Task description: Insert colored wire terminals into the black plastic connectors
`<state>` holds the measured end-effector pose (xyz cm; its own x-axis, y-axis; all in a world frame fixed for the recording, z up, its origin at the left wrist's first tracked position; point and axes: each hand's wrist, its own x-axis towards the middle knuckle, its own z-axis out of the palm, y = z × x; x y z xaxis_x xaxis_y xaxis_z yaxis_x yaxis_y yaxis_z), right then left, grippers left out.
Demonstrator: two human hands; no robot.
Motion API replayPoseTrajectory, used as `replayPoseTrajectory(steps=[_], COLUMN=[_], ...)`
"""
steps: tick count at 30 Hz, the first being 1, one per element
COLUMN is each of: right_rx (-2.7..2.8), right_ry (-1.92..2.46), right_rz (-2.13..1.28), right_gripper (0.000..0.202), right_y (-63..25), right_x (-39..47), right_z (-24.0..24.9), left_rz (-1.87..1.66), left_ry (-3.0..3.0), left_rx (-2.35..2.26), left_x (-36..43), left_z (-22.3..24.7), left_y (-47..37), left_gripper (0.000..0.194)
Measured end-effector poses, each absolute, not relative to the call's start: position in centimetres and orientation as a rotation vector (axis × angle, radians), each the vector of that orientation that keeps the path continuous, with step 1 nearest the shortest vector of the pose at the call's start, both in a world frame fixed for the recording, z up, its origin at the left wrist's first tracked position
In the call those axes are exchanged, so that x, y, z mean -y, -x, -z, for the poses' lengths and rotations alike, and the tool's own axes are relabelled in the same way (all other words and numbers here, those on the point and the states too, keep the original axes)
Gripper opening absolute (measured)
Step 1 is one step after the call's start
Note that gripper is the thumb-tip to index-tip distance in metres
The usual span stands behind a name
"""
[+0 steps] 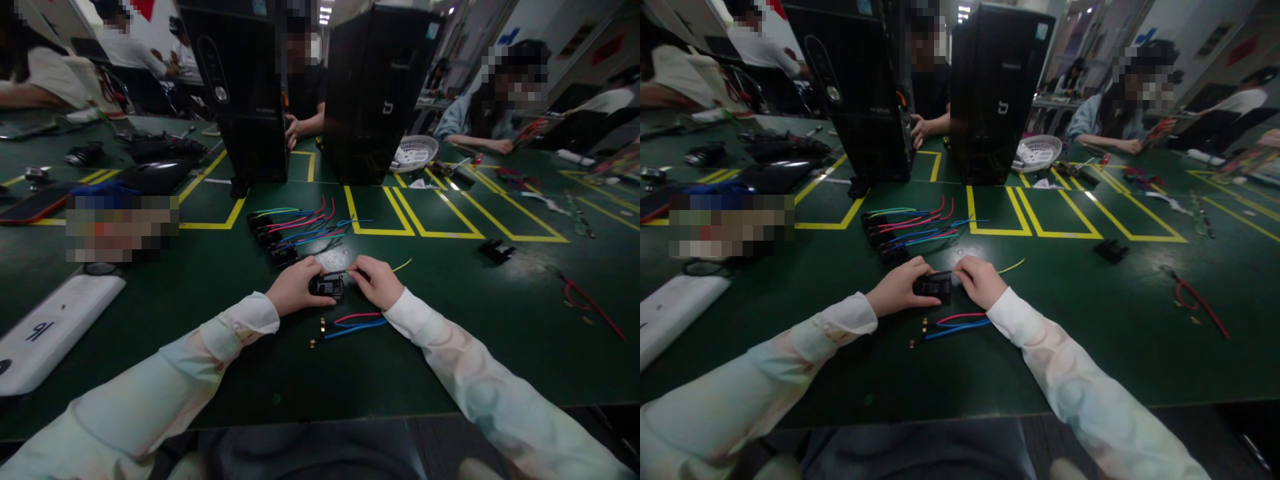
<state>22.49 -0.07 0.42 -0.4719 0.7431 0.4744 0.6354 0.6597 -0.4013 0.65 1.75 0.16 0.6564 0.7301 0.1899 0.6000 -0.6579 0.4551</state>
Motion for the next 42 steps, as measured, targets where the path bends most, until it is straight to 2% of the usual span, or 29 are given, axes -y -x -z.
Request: replayPoseTrajectory(steps=[4, 42], right_rx=[2.307, 2.233], right_ry=[1.005, 1.028], right_rz=[-0.294, -0.255], right_gripper=[0.012, 0.013], right_y=[-22.61, -22.32], right_x=[0.1, 0.35], right_z=[-0.58, -0.61], left_rz=[-0.498, -0.517], left_ry=[-2.524, -2.492], left_rx=[-1.054, -1.054], left_x=[-1.72, -1.69], left_z=[-0.21, -0.26], left_y=[-0.7, -0.72], left_gripper=[0.049, 0.047])
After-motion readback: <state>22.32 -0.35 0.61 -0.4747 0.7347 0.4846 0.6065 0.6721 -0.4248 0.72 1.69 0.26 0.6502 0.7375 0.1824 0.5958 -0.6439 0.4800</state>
